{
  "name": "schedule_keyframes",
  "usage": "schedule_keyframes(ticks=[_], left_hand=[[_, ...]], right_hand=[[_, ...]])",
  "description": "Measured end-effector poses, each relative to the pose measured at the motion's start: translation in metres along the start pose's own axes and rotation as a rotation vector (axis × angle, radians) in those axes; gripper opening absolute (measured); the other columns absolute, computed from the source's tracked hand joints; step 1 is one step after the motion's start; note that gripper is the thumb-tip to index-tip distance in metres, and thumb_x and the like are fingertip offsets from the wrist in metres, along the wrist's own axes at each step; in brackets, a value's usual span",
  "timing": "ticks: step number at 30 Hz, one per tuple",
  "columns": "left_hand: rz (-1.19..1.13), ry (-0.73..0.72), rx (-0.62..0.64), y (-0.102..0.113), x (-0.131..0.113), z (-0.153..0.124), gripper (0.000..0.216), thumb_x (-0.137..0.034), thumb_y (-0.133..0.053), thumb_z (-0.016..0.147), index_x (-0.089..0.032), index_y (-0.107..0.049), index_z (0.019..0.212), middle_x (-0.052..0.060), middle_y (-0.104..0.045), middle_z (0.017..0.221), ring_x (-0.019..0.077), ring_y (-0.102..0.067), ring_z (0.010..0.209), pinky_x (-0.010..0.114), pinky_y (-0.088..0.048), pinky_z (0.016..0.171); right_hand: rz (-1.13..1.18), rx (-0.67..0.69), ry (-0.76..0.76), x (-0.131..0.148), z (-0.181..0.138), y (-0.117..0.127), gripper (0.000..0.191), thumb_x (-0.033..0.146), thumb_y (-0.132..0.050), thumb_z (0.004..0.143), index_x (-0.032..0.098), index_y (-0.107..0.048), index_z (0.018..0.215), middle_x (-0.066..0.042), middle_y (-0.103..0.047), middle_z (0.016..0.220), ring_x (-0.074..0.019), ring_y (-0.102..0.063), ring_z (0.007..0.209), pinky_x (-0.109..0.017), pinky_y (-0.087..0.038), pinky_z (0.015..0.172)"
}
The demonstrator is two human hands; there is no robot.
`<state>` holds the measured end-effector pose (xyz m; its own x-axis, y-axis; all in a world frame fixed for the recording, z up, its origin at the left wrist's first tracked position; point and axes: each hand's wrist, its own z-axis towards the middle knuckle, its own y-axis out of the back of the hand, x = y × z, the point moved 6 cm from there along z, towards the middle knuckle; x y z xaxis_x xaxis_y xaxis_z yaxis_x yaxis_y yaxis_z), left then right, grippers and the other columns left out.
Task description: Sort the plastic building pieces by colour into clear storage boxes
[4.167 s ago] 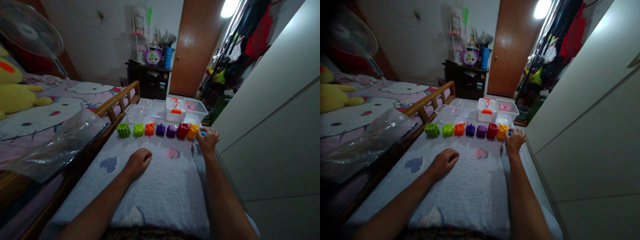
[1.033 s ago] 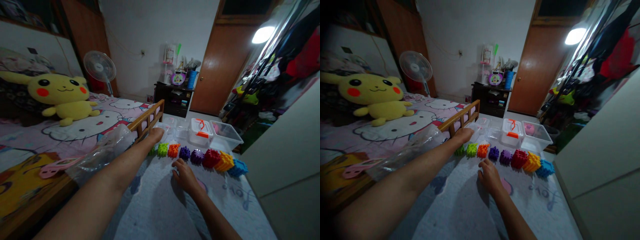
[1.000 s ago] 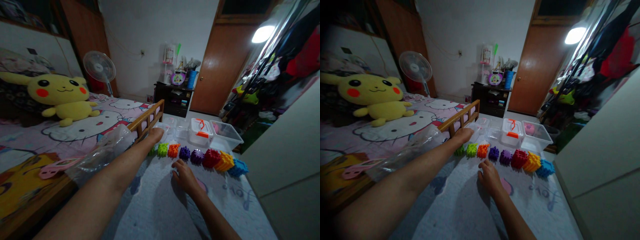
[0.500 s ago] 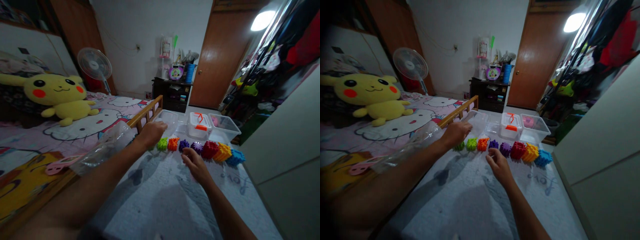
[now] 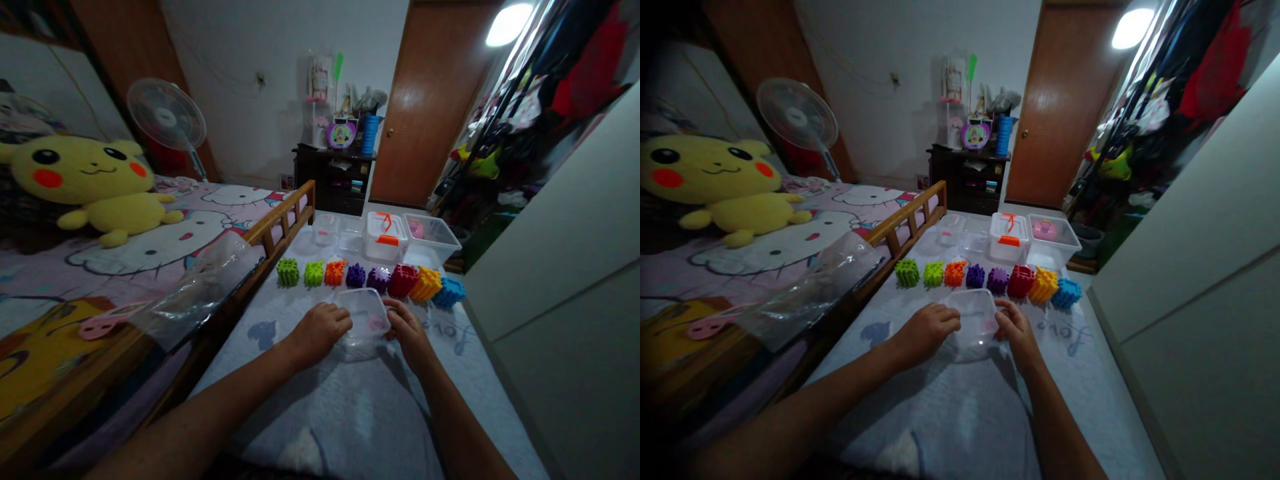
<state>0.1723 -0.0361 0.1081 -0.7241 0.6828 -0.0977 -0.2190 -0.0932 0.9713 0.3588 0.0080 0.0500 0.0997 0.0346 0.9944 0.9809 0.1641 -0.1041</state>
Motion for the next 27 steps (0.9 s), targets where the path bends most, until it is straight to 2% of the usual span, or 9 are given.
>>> schedule_keyframes(ticks=[4, 9, 13, 16, 19, 21, 23, 25, 27], left_hand=[[-0.046, 0.047, -0.061, -0.007, 0.005, 0.003, 0.020, -0.009, -0.050, 0.092, -0.018, -0.066, 0.101, 0.009, -0.067, 0.115, 0.0213, -0.064, 0.097, 0.036, -0.051, 0.088], [-0.178, 0.123, -0.172, -0.020, 0.012, 0.002, 0.048, 0.003, -0.043, 0.084, -0.019, -0.058, 0.124, 0.012, -0.058, 0.135, 0.0226, -0.060, 0.118, 0.039, -0.051, 0.101], [-0.299, 0.181, -0.254, -0.020, 0.014, -0.002, 0.068, 0.004, -0.044, 0.077, -0.022, -0.043, 0.139, 0.012, -0.041, 0.150, 0.0236, -0.045, 0.136, 0.041, -0.047, 0.108], [-0.346, 0.254, -0.363, -0.011, 0.026, -0.007, 0.066, -0.001, -0.046, 0.080, -0.023, -0.039, 0.141, 0.013, -0.037, 0.151, 0.0247, -0.039, 0.140, 0.042, -0.043, 0.112], [-0.327, 0.417, -0.532, -0.002, 0.059, -0.019, 0.063, -0.008, -0.050, 0.082, -0.022, -0.035, 0.142, 0.014, -0.037, 0.148, 0.0269, -0.042, 0.136, 0.045, -0.040, 0.113], [-0.307, 0.574, -0.655, -0.001, 0.093, -0.033, 0.066, -0.011, -0.054, 0.081, -0.022, -0.031, 0.143, 0.015, -0.035, 0.147, 0.0275, -0.044, 0.134, 0.045, -0.041, 0.111], [-0.290, 0.717, -0.723, -0.002, 0.129, -0.048, 0.070, -0.013, -0.059, 0.077, -0.021, -0.031, 0.141, 0.015, -0.037, 0.142, 0.0278, -0.045, 0.131, 0.045, -0.042, 0.110], [-0.213, 0.812, -0.694, -0.004, 0.161, -0.059, 0.076, -0.015, -0.067, 0.070, -0.018, -0.033, 0.138, 0.016, -0.039, 0.138, 0.0326, -0.041, 0.134, 0.049, -0.037, 0.113], [-0.145, 0.820, -0.595, -0.003, 0.185, -0.062, 0.084, -0.019, -0.074, 0.064, -0.018, -0.033, 0.137, 0.016, -0.039, 0.138, 0.0357, -0.037, 0.137, 0.052, -0.032, 0.116]], right_hand=[[0.009, -0.014, -0.035, -0.004, -0.001, 0.000, 0.059, 0.049, -0.072, 0.073, 0.019, -0.055, 0.120, 0.008, -0.050, 0.058, -0.0102, -0.044, 0.045, -0.022, -0.036, 0.044], [0.032, -0.008, -0.052, -0.006, -0.006, 0.003, 0.077, 0.047, -0.072, 0.073, 0.017, -0.042, 0.138, 0.010, -0.049, 0.052, -0.0102, -0.043, 0.042, -0.022, -0.035, 0.042], [0.051, -0.007, -0.056, -0.009, -0.010, 0.004, 0.068, 0.048, -0.067, 0.079, 0.018, -0.046, 0.136, 0.009, -0.051, 0.052, -0.0101, -0.044, 0.043, -0.021, -0.035, 0.044], [0.076, -0.076, -0.044, -0.011, -0.009, 0.007, 0.056, 0.049, -0.062, 0.083, 0.020, -0.052, 0.129, 0.008, -0.049, 0.053, -0.0104, -0.044, 0.046, -0.021, -0.036, 0.046], [0.070, -0.116, -0.025, -0.015, -0.007, 0.011, 0.048, 0.049, -0.062, 0.084, 0.021, -0.056, 0.122, 0.008, -0.048, 0.056, -0.0101, -0.043, 0.048, -0.021, -0.036, 0.047], [0.042, -0.122, -0.026, -0.019, -0.005, 0.013, 0.045, 0.049, -0.063, 0.083, 0.022, -0.057, 0.119, 0.007, -0.051, 0.059, -0.0107, -0.045, 0.050, -0.021, -0.037, 0.048], [0.012, -0.118, -0.032, -0.023, -0.003, 0.015, 0.044, 0.050, -0.063, 0.083, 0.022, -0.059, 0.117, 0.005, -0.055, 0.063, -0.0117, -0.048, 0.052, -0.023, -0.039, 0.049], [-0.002, -0.112, -0.030, -0.026, -0.002, 0.016, 0.044, 0.051, -0.063, 0.084, 0.021, -0.060, 0.116, 0.003, -0.057, 0.066, -0.0121, -0.049, 0.054, -0.023, -0.039, 0.049], [-0.005, -0.104, -0.025, -0.027, -0.001, 0.016, 0.043, 0.051, -0.062, 0.084, 0.021, -0.060, 0.115, 0.003, -0.057, 0.067, -0.0121, -0.048, 0.054, -0.024, -0.039, 0.049]])
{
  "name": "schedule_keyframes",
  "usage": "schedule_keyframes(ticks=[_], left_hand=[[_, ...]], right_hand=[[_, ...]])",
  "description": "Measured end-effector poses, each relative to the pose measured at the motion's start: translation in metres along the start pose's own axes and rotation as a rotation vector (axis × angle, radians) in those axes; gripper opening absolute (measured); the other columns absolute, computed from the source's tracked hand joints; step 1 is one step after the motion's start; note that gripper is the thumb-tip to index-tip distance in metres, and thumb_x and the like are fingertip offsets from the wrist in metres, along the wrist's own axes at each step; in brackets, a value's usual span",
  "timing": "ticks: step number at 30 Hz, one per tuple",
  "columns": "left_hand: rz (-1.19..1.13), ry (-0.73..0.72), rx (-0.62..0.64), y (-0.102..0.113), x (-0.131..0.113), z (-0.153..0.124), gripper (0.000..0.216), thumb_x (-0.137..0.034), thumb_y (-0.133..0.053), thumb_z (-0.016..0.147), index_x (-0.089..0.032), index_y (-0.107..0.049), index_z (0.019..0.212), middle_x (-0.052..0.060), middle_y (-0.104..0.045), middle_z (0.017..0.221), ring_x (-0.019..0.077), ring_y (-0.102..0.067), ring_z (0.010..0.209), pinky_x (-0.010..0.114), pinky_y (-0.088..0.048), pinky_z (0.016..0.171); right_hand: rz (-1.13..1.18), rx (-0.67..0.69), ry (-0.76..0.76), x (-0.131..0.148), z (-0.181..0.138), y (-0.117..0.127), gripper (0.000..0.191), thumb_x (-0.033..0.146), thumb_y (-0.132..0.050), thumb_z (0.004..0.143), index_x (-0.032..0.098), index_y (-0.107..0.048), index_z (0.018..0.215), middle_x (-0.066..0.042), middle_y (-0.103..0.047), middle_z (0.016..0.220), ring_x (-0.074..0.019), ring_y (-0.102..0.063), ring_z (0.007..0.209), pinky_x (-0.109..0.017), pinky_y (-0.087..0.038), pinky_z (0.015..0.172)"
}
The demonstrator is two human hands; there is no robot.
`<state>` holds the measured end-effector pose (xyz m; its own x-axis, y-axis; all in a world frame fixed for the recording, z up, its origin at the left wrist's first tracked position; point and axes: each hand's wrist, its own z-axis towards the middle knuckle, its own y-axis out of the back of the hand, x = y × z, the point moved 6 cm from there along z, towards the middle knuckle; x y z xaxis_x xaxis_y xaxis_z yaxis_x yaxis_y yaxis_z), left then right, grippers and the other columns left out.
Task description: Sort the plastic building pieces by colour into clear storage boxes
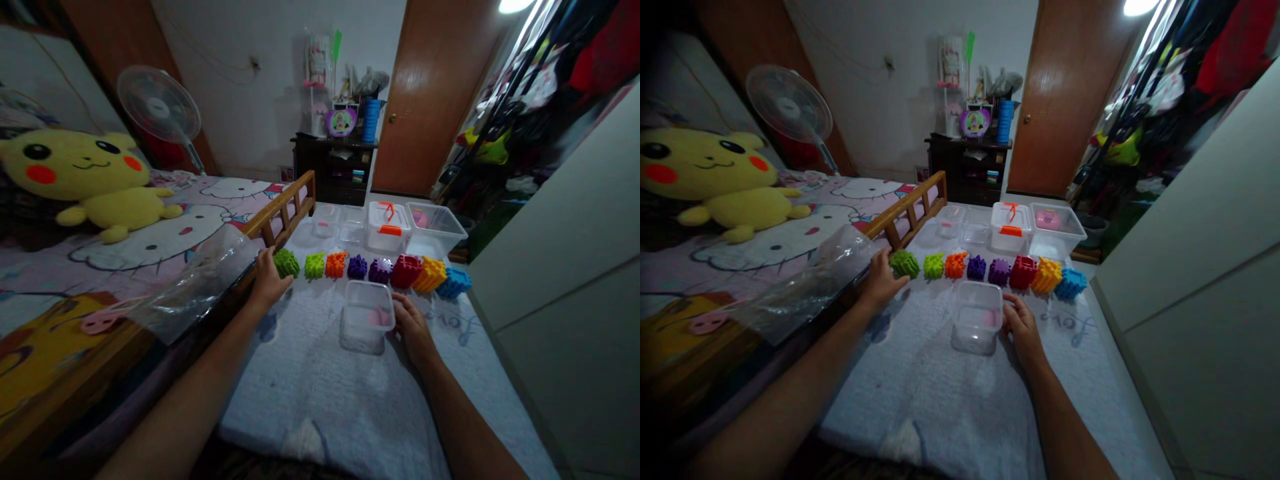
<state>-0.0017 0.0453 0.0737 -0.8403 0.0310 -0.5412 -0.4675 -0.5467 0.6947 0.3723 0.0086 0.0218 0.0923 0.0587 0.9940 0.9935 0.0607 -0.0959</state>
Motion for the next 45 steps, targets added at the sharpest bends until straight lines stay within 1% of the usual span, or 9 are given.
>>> schedule_keyframes(ticks=[2, 5, 9, 12, 16, 26, 31, 35, 45], left_hand=[[0.075, -0.049, 0.098, 0.000, 0.008, 0.013, 0.087, -0.024, -0.077, 0.062, -0.020, -0.034, 0.137, 0.015, -0.040, 0.139, 0.0360, -0.036, 0.137, 0.052, -0.031, 0.116], [0.131, -0.116, 0.243, -0.002, 0.010, 0.026, 0.083, -0.027, -0.076, 0.062, -0.020, -0.038, 0.136, 0.013, -0.044, 0.137, 0.0331, -0.041, 0.133, 0.047, -0.036, 0.113], [0.188, -0.204, 0.377, -0.009, 0.001, 0.026, 0.064, -0.026, -0.068, 0.068, -0.021, -0.049, 0.129, 0.010, -0.053, 0.130, 0.0298, -0.050, 0.125, 0.043, -0.040, 0.109], [0.244, -0.237, 0.364, -0.010, -0.008, 0.021, 0.051, -0.024, -0.062, 0.074, -0.020, -0.055, 0.125, 0.011, -0.057, 0.126, 0.0286, -0.052, 0.122, 0.042, -0.040, 0.108], [0.279, -0.277, 0.357, -0.007, -0.018, 0.017, 0.047, -0.026, -0.060, 0.077, -0.017, -0.058, 0.123, 0.012, -0.058, 0.125, 0.0285, -0.052, 0.120, 0.041, -0.040, 0.107], [0.326, -0.338, 0.406, -0.002, -0.025, 0.029, 0.032, -0.026, -0.061, 0.077, -0.019, -0.062, 0.108, 0.011, -0.060, 0.123, 0.0301, -0.051, 0.120, 0.045, -0.036, 0.108], [0.353, -0.412, 0.437, -0.003, -0.032, 0.039, 0.021, -0.027, -0.066, 0.074, -0.020, -0.059, 0.093, 0.010, -0.064, 0.109, 0.0296, -0.052, 0.116, 0.041, -0.039, 0.105], [0.373, -0.400, 0.490, -0.009, -0.029, 0.048, 0.016, -0.026, -0.065, 0.074, -0.020, -0.058, 0.087, 0.009, -0.065, 0.099, 0.0291, -0.055, 0.110, 0.039, -0.043, 0.097], [0.382, -0.347, 0.546, -0.016, -0.023, 0.051, 0.022, -0.021, -0.063, 0.074, -0.021, -0.058, 0.095, 0.008, -0.066, 0.106, 0.0244, -0.060, 0.105, 0.035, -0.045, 0.094]], right_hand=[[0.002, 0.008, 0.001, 0.000, 0.000, -0.001, 0.042, 0.051, -0.062, 0.084, 0.021, -0.061, 0.114, 0.003, -0.056, 0.066, -0.0122, -0.048, 0.054, -0.024, -0.040, 0.050], [0.009, 0.013, -0.015, 0.001, 0.000, -0.002, 0.041, 0.051, -0.063, 0.084, 0.021, -0.061, 0.113, 0.004, -0.054, 0.064, -0.0129, -0.048, 0.055, -0.025, -0.039, 0.050], [0.020, 0.011, -0.037, 0.004, -0.002, -0.004, 0.043, 0.052, -0.064, 0.082, 0.021, -0.061, 0.112, 0.003, -0.056, 0.065, -0.0122, -0.047, 0.053, -0.024, -0.038, 0.049], [0.010, 0.003, -0.038, 0.007, -0.003, -0.005, 0.043, 0.052, -0.064, 0.081, 0.021, -0.062, 0.110, 0.004, -0.053, 0.061, -0.0126, -0.047, 0.053, -0.024, -0.038, 0.049], [-0.014, 0.003, -0.034, 0.009, -0.003, -0.006, 0.042, 0.052, -0.063, 0.082, 0.020, -0.063, 0.110, 0.004, -0.051, 0.058, -0.0129, -0.048, 0.054, -0.024, -0.038, 0.050], [0.007, 0.025, -0.042, 0.004, -0.001, -0.005, 0.040, 0.050, -0.063, 0.083, 0.021, -0.062, 0.111, 0.004, -0.053, 0.062, -0.0125, -0.048, 0.055, -0.024, -0.039, 0.050], [-0.004, 0.035, -0.030, 0.006, -0.001, -0.005, 0.041, 0.050, -0.063, 0.083, 0.021, -0.063, 0.111, 0.003, -0.055, 0.065, -0.0122, -0.048, 0.055, -0.024, -0.040, 0.050], [-0.004, 0.038, -0.036, 0.004, -0.001, -0.004, 0.040, 0.050, -0.063, 0.084, 0.022, -0.063, 0.113, 0.002, -0.058, 0.069, -0.0113, -0.048, 0.055, -0.023, -0.040, 0.050], [0.018, 0.025, -0.069, 0.006, -0.003, -0.007, 0.040, 0.051, -0.064, 0.081, 0.023, -0.065, 0.109, 0.003, -0.059, 0.066, -0.0126, -0.049, 0.055, -0.024, -0.039, 0.051]])
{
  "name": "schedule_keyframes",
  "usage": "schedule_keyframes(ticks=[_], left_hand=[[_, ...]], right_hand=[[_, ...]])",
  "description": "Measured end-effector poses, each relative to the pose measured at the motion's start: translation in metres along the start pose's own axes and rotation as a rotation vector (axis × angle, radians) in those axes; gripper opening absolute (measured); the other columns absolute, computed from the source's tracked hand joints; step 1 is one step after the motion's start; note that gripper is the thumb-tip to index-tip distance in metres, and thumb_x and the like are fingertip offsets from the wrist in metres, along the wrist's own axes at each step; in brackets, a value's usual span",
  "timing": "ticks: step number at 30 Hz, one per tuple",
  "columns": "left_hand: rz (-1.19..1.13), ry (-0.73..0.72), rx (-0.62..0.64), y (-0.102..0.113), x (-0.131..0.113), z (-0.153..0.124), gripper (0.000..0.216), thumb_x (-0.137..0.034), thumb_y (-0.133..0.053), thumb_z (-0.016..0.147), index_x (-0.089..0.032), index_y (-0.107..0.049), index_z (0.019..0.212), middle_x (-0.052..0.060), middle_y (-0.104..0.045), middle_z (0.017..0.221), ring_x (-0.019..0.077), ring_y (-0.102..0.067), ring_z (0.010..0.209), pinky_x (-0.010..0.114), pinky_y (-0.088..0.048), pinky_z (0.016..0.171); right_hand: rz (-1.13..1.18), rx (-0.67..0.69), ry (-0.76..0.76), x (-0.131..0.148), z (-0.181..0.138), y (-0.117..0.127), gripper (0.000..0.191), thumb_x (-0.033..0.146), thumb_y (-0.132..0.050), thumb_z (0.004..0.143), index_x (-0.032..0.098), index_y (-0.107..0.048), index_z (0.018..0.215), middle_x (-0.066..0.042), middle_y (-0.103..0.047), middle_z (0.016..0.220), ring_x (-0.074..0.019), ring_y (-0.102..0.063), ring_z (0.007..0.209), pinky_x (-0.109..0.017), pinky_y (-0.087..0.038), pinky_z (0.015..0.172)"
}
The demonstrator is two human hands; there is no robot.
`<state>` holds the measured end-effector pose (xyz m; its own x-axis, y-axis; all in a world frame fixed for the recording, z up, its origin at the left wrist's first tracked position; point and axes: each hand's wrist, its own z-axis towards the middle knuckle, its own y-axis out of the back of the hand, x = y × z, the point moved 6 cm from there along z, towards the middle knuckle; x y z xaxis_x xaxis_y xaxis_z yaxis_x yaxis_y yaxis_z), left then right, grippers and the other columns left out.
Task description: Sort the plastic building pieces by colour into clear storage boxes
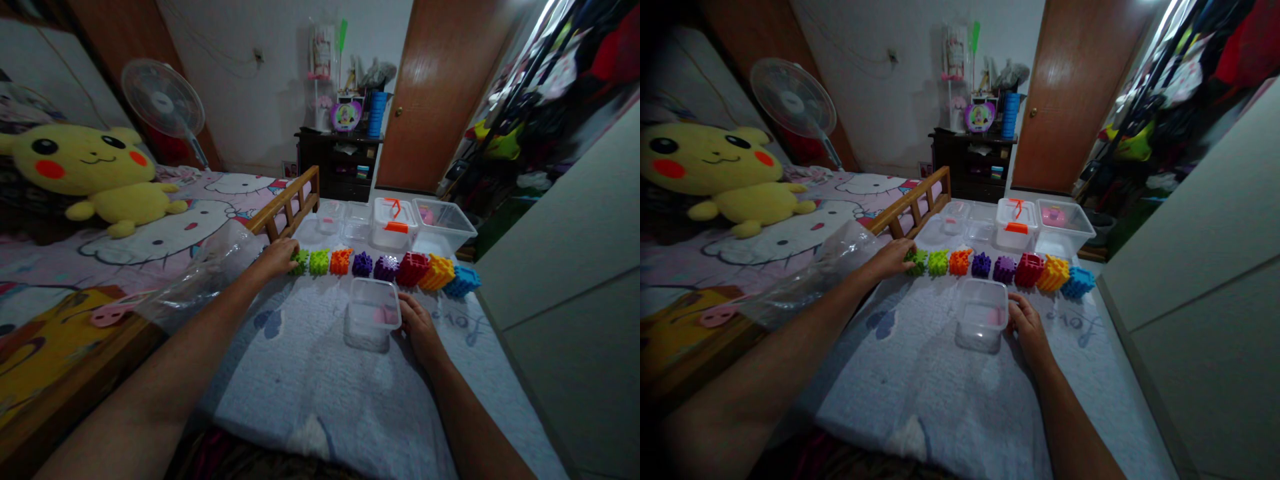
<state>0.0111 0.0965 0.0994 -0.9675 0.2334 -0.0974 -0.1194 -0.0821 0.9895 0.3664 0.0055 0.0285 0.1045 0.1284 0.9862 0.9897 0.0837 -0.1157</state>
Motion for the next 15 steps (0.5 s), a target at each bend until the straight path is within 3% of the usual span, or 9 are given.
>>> schedule_keyframes(ticks=[8, 15], left_hand=[[-0.036, 0.045, 0.027, -0.002, 0.004, 0.002, 0.053, -0.026, -0.065, 0.073, -0.021, -0.056, 0.125, 0.010, -0.060, 0.123, 0.0251, -0.059, 0.115, 0.032, -0.045, 0.098], [-0.002, 0.027, 0.105, -0.006, 0.006, 0.010, 0.046, -0.031, -0.068, 0.070, -0.019, -0.067, 0.114, 0.009, -0.058, 0.111, 0.0271, -0.059, 0.108, 0.032, -0.047, 0.095]], right_hand=[[-0.017, 0.008, 0.017, 0.000, 0.001, 0.000, 0.041, 0.051, -0.064, 0.082, 0.021, -0.063, 0.110, 0.003, -0.055, 0.064, -0.0132, -0.049, 0.055, -0.025, -0.040, 0.051], [-0.076, 0.003, 0.036, 0.002, 0.001, 0.002, 0.042, 0.051, -0.063, 0.082, 0.021, -0.064, 0.111, 0.004, -0.054, 0.062, -0.0131, -0.049, 0.055, -0.025, -0.039, 0.051]])
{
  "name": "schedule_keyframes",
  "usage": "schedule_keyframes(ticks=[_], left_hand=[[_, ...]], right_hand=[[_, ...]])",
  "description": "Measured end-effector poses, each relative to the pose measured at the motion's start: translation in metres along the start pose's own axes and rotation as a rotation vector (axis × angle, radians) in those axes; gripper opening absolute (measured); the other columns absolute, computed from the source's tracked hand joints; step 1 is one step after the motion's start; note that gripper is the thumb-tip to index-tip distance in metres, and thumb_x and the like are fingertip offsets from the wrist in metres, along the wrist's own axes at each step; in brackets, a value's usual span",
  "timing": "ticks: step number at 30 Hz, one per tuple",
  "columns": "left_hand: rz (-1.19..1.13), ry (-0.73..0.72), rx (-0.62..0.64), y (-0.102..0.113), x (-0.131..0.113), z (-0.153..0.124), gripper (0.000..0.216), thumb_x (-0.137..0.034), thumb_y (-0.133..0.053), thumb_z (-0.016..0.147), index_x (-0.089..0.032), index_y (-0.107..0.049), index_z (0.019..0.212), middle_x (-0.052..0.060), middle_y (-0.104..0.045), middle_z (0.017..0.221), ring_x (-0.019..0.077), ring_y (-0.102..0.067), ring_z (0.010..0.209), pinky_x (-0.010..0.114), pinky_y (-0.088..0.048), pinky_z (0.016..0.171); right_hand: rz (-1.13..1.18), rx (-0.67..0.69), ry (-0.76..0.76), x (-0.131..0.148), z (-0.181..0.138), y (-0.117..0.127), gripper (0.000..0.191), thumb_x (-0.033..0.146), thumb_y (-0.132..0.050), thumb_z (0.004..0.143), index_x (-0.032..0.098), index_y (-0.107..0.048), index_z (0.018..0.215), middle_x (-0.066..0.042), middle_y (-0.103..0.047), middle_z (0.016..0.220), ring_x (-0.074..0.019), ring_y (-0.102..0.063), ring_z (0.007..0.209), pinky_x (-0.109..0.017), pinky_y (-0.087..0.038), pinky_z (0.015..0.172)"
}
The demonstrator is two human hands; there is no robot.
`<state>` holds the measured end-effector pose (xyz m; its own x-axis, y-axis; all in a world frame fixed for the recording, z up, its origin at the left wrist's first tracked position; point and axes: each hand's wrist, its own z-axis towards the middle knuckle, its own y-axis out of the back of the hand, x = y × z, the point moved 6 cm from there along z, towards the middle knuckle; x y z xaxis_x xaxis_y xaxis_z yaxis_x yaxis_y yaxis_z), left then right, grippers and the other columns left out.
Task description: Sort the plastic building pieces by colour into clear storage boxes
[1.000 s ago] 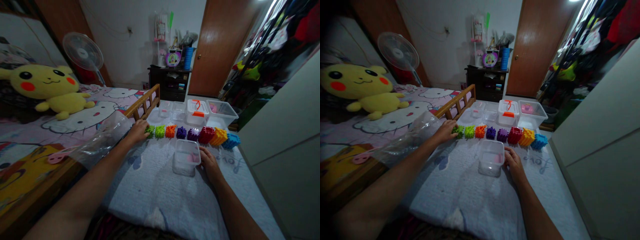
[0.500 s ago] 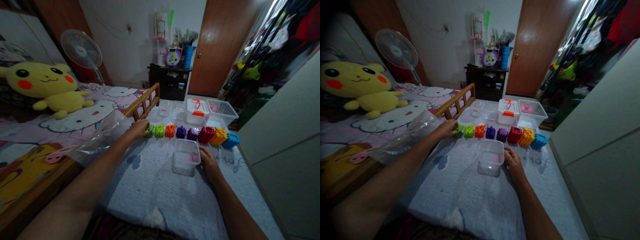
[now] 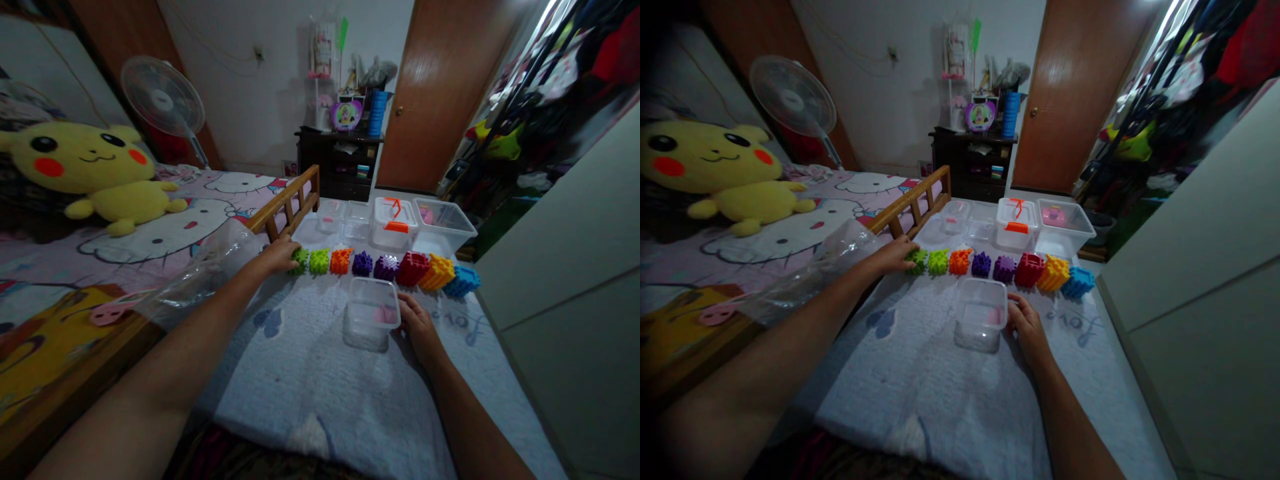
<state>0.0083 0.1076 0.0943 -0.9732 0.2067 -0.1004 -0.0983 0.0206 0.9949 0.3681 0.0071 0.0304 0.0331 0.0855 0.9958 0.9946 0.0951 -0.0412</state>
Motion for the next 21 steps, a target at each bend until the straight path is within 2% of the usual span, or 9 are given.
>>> schedule_keyframes(ticks=[8, 13, 17, 21], left_hand=[[0.060, -0.043, 0.056, 0.009, -0.011, 0.004, 0.043, -0.030, -0.070, 0.069, -0.017, -0.066, 0.110, 0.010, -0.061, 0.119, 0.0263, -0.059, 0.112, 0.031, -0.046, 0.097], [0.140, 0.001, 0.098, 0.009, -0.010, 0.005, 0.042, -0.033, -0.069, 0.071, -0.020, -0.065, 0.111, 0.009, -0.066, 0.118, 0.0272, -0.061, 0.109, 0.032, -0.047, 0.091], [0.159, 0.019, 0.089, 0.008, -0.009, 0.006, 0.043, -0.035, -0.069, 0.069, -0.023, -0.065, 0.110, 0.007, -0.067, 0.114, 0.0268, -0.061, 0.106, 0.032, -0.048, 0.087], [0.142, 0.021, 0.070, 0.007, -0.008, 0.007, 0.051, -0.034, -0.068, 0.068, -0.022, -0.063, 0.117, 0.008, -0.066, 0.118, 0.0267, -0.060, 0.107, 0.032, -0.047, 0.090]], right_hand=[[0.012, 0.011, 0.001, -0.004, 0.001, 0.001, 0.041, 0.050, -0.063, 0.083, 0.021, -0.063, 0.112, 0.004, -0.054, 0.062, -0.0135, -0.049, 0.055, -0.025, -0.039, 0.052], [0.011, 0.025, 0.010, -0.003, 0.001, 0.000, 0.039, 0.050, -0.062, 0.085, 0.022, -0.063, 0.112, 0.003, -0.055, 0.063, -0.0137, -0.049, 0.056, -0.025, -0.038, 0.052], [0.002, 0.021, 0.008, -0.003, 0.001, 0.001, 0.039, 0.050, -0.062, 0.084, 0.022, -0.064, 0.110, 0.003, -0.056, 0.064, -0.0143, -0.050, 0.056, -0.026, -0.039, 0.053], [0.011, 0.020, 0.004, -0.004, 0.001, 0.001, 0.039, 0.050, -0.064, 0.082, 0.022, -0.064, 0.110, 0.003, -0.056, 0.063, -0.0143, -0.051, 0.056, -0.026, -0.040, 0.053]])
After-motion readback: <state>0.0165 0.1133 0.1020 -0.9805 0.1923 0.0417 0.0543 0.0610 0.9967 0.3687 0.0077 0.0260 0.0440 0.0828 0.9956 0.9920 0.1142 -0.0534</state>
